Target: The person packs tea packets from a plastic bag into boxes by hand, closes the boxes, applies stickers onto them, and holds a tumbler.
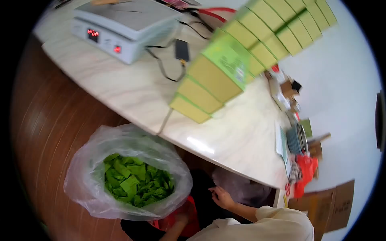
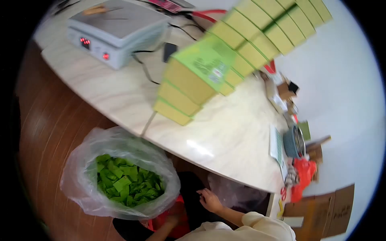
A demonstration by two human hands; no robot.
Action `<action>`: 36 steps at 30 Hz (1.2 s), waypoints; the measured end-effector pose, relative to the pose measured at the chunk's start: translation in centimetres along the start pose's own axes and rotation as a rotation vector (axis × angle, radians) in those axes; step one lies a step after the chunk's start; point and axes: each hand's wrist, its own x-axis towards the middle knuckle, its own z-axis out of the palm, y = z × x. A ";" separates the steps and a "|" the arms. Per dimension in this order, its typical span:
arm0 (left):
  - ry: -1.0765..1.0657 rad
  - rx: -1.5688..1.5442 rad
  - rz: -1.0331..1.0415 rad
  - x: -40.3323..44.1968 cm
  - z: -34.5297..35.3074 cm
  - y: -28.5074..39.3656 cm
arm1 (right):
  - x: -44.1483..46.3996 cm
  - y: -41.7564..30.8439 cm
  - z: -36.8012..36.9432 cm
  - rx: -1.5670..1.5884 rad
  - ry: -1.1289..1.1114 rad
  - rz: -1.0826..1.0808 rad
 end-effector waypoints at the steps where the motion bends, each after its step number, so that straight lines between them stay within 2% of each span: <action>1: -0.035 0.045 0.011 -2.0 -1.0 0.1 | -1.0 0.1 0.1 0.004 0.008 0.043; 4: -0.160 0.059 0.052 -6.6 -3.2 0.1 | -4.6 2.0 1.7 0.111 0.078 0.107; 7: -0.153 0.202 0.084 -5.4 -2.3 -0.2 | -7.8 2.9 2.3 0.170 0.207 0.134; 9: -0.164 0.261 0.550 -3.6 -2.5 -1.6 | -10.2 4.5 1.7 0.139 0.331 0.124; 10: -0.210 0.341 0.567 -2.8 -3.3 -0.8 | -11.9 5.1 0.9 0.096 0.405 0.091; 12: -0.524 0.565 0.194 -2.4 -4.0 0.3 | -15.4 6.1 -0.6 0.128 0.529 0.185; 13: -0.576 0.646 0.197 -3.2 -4.3 0.7 | -17.0 5.9 -1.8 0.136 0.599 0.220; 15: -0.320 0.772 0.372 -2.6 -4.9 0.4 | -19.9 7.1 -3.9 0.117 0.760 0.270; 16: -0.351 0.843 0.387 -0.6 -4.3 -1.1 | -21.4 7.8 -5.1 0.086 0.836 0.296; 17: -0.381 0.583 0.184 1.5 -3.2 -3.8 | -22.8 8.4 -5.5 0.062 0.957 0.352; 20: -0.347 0.220 -0.172 -0.7 -4.6 -1.2 | -27.0 9.5 -7.6 -0.061 1.278 0.510; 22: -0.421 0.279 -0.143 0.6 -4.6 -1.8 | -30.7 10.9 -9.2 -0.294 1.404 0.584; 24: -0.402 0.341 -0.078 -0.3 -5.6 -0.7 | -34.2 12.5 -11.3 -0.512 1.600 0.877; 26: -0.330 0.421 0.048 -1.5 -6.0 0.0 | -37.7 14.6 -13.8 -0.496 1.786 1.012; 28: -0.214 0.494 0.191 -3.9 -6.1 1.5 | -40.1 16.7 -16.2 -0.366 1.929 1.021; 31: -0.046 0.511 0.322 -5.8 -5.6 2.2 | -41.1 19.0 -18.7 -0.222 2.012 0.962; 34: -0.049 0.245 0.179 -5.0 -4.7 -1.3 | -41.8 21.9 -19.5 -0.066 2.085 0.838; 36: 0.010 0.180 0.134 -6.4 -4.4 -2.1 | -42.8 24.4 -19.1 -0.074 2.085 0.825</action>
